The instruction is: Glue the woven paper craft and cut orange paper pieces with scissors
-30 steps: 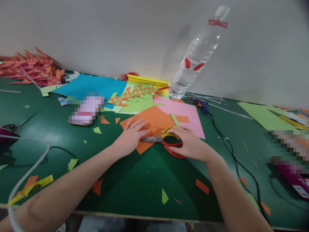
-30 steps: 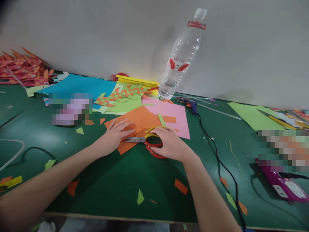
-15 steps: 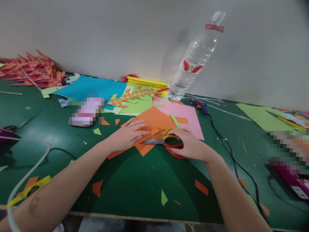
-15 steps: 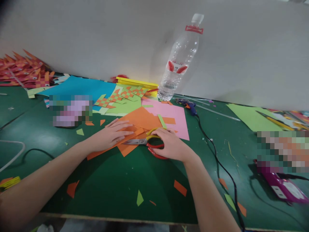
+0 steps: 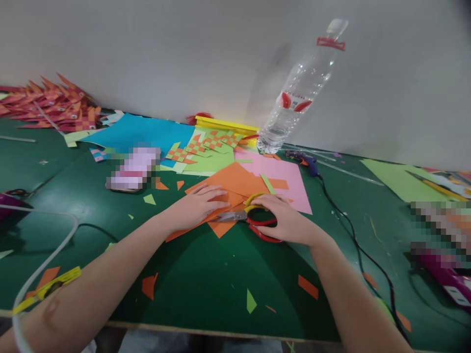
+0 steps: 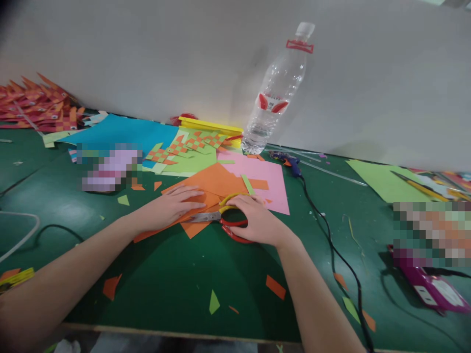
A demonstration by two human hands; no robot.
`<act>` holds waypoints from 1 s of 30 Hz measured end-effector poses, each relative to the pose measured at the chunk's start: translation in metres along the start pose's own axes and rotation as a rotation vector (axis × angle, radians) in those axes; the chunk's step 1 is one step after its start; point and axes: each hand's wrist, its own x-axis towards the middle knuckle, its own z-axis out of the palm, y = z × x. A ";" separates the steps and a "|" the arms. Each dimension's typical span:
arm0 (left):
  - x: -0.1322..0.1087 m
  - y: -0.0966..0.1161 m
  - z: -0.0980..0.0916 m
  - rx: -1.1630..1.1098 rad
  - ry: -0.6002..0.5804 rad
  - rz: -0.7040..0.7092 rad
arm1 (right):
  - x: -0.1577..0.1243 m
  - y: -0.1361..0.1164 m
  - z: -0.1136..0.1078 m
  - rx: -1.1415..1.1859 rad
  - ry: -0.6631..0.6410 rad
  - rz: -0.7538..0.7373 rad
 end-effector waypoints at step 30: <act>-0.001 0.000 0.005 0.086 -0.015 -0.026 | -0.001 -0.002 0.002 0.010 -0.012 0.002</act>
